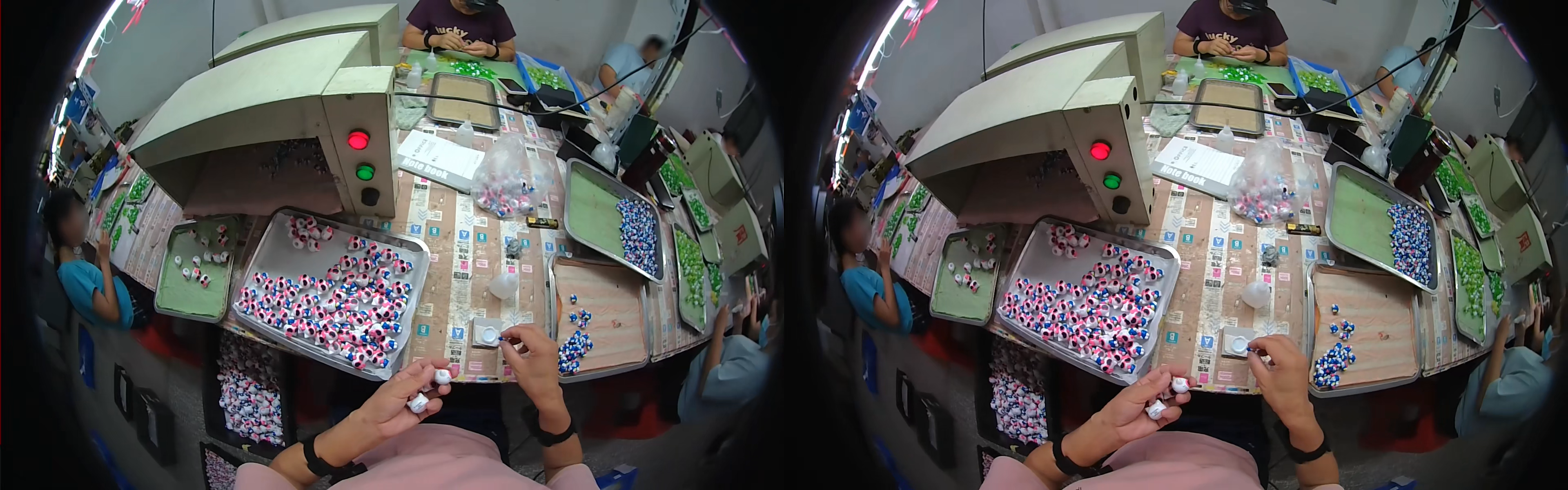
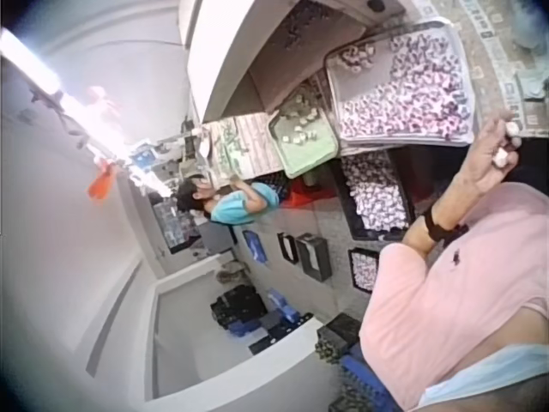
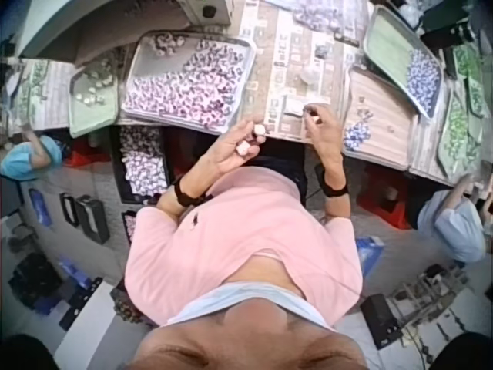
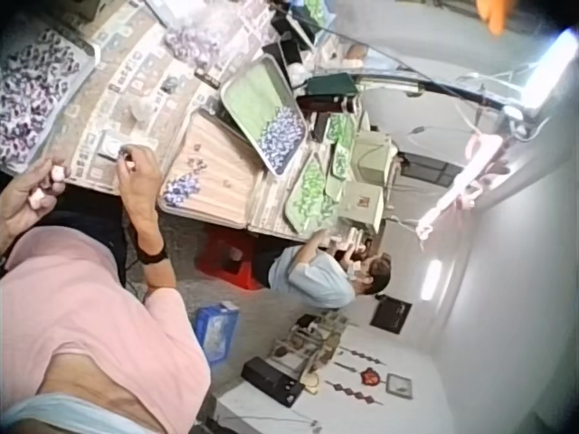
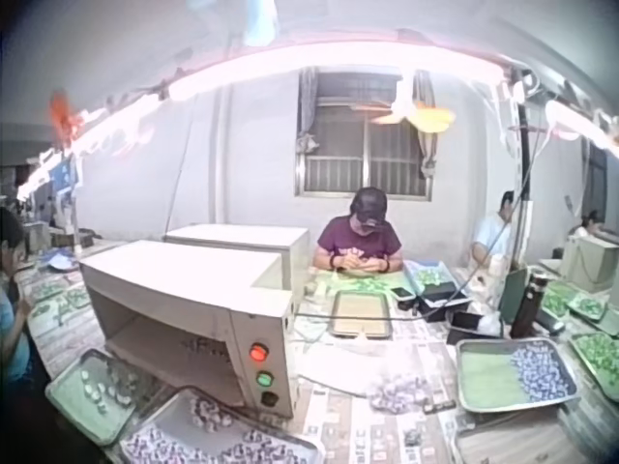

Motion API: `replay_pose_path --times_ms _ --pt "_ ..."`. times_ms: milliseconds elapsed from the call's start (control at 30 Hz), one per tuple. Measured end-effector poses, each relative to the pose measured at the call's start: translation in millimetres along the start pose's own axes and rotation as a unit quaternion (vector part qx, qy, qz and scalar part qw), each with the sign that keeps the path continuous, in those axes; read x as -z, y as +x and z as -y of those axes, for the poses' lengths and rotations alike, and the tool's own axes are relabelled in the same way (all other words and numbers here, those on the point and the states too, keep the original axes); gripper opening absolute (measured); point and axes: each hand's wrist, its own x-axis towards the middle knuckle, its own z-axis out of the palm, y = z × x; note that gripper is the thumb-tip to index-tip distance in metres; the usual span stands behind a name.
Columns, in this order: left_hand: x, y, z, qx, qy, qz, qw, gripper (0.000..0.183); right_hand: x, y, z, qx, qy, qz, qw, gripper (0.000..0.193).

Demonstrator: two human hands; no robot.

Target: The person repeatedly picks small white and blue cylindrical components from a tray, joins them together by hand, and places the assembled units back into the tray. The process is continuous and repetitive throughout the clip.

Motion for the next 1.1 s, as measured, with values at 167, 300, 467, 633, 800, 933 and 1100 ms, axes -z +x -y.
replay_pose_path --times_ms 167,300,467,633,800,933,1100 --pt "0 -3 1 0.009 0.028 0.022 0.999 0.022 -8 6 -7 0.059 -0.076 0.008 0.995 0.013" --pt "0 -2 3 0.005 0.058 0.002 0.998 0.022 -14 10 -5 0.102 -0.12 0.016 0.987 0.012" --pt "10 3 5 -0.016 0.009 -0.022 1.0 0.025 -14 11 -1 0.123 -0.142 0.017 0.982 0.011" --pt "13 2 2 0.018 -0.025 -0.024 0.999 0.029 -13 9 -2 0.122 -0.133 0.015 0.984 0.012" --pt "5 3 5 0.005 -0.01 -0.042 0.999 0.035 -8 3 7 0.079 -0.047 0.019 0.996 0.014" --pt "8 4 6 0.019 -0.002 -0.024 1.0 0.038 -4 -10 31 -0.013 0.117 0.074 0.99 0.015" --pt "18 6 7 0.02 0.019 0.002 1.0 0.039 -13 -30 41 -0.066 0.277 0.104 0.953 0.018"
